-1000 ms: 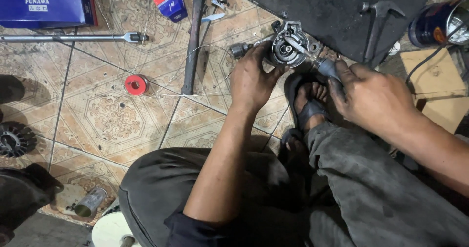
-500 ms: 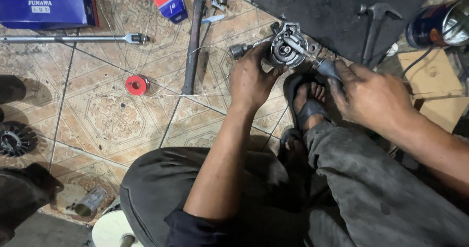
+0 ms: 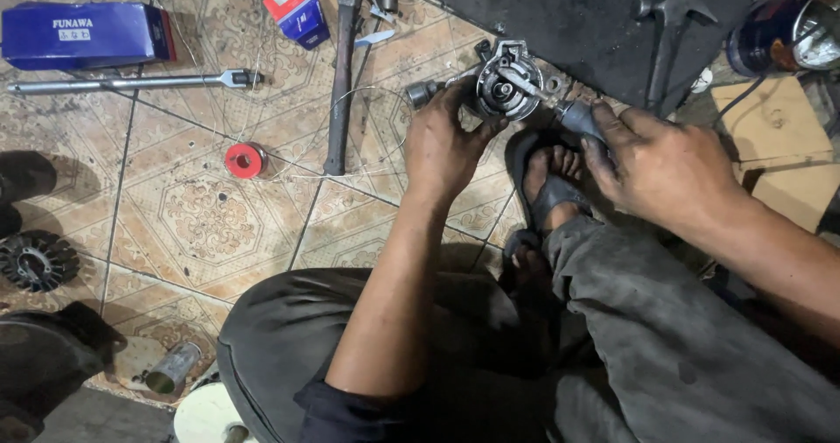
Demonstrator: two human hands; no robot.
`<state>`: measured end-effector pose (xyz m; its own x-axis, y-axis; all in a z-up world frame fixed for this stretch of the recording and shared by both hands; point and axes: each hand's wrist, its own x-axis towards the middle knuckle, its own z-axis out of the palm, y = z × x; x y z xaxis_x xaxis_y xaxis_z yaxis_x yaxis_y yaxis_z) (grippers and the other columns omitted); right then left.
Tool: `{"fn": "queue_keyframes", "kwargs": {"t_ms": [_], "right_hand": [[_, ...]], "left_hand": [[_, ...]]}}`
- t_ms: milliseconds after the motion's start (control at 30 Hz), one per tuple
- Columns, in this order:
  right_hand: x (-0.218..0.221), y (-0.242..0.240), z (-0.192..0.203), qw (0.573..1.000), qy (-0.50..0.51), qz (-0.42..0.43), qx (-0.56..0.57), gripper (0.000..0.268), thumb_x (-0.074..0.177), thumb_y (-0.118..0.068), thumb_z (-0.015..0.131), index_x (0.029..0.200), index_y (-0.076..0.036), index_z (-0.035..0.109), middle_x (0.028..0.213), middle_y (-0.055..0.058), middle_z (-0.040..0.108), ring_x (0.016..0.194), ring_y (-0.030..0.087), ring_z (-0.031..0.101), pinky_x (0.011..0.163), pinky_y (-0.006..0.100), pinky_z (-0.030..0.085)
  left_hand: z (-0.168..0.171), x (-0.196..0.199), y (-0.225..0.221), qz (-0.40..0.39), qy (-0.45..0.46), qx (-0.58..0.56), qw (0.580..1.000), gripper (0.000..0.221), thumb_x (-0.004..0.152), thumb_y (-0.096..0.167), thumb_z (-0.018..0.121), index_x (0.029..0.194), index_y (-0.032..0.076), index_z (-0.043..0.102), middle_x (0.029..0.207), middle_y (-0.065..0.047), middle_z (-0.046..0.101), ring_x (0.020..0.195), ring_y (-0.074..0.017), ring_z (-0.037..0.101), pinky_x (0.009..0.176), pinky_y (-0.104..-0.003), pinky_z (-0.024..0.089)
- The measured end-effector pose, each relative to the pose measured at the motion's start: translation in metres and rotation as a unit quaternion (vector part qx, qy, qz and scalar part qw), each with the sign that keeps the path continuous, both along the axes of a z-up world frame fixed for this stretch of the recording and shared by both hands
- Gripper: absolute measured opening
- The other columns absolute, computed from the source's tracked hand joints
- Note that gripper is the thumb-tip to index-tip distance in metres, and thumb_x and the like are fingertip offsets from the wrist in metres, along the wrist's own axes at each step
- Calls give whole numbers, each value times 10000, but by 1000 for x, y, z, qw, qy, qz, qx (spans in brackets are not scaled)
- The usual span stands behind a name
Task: Disassembling and inspecting the internal components of a vehicle starter motor using hand tools.
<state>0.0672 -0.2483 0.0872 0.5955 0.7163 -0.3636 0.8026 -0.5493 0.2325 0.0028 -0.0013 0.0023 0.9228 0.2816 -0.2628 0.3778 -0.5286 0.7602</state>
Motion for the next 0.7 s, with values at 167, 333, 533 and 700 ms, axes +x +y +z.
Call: {"fn": "queue_keyframes", "kwargs": {"t_ms": [167, 333, 533, 700], "right_hand": [[1, 0, -2, 999, 15, -29, -16, 629, 1004, -510, 424, 1531, -188, 544, 1281, 155, 724, 320, 185, 706, 262, 354, 612], [-1, -3, -4, 999, -12, 2, 40, 567, 1019, -454, 474, 1451, -127, 637, 1225, 137, 762, 344, 153, 697, 287, 323, 607], [1, 2, 6, 999, 34, -15, 9, 551, 1008, -422, 491, 1440, -99, 604, 1224, 189, 745, 281, 148, 697, 202, 278, 602], [-3, 0, 0, 1000, -17, 1, 7, 573, 1008, -476, 467, 1452, -151, 628, 1186, 116, 766, 336, 138, 690, 263, 300, 585]], "left_hand": [[5, 0, 1, -1, 4, 0, 1000, 660, 792, 446, 837, 1340, 140, 635, 1265, -122, 740, 1096, -348, 716, 802, -488, 580], [1, -1, 1, -10, -2, 8, 1000, 673, 806, 478, 815, 1353, 135, 626, 1281, -137, 728, 1110, -360, 707, 814, -495, 574], [6, -3, 1, -6, 1, -13, 1000, 611, 830, 436, 775, 1341, 134, 628, 1246, -137, 740, 1067, -381, 710, 756, -512, 564], [5, -4, 0, 3, 6, -5, 1000, 640, 798, 445, 821, 1330, 138, 640, 1243, -116, 748, 1075, -367, 712, 765, -502, 564]]}}
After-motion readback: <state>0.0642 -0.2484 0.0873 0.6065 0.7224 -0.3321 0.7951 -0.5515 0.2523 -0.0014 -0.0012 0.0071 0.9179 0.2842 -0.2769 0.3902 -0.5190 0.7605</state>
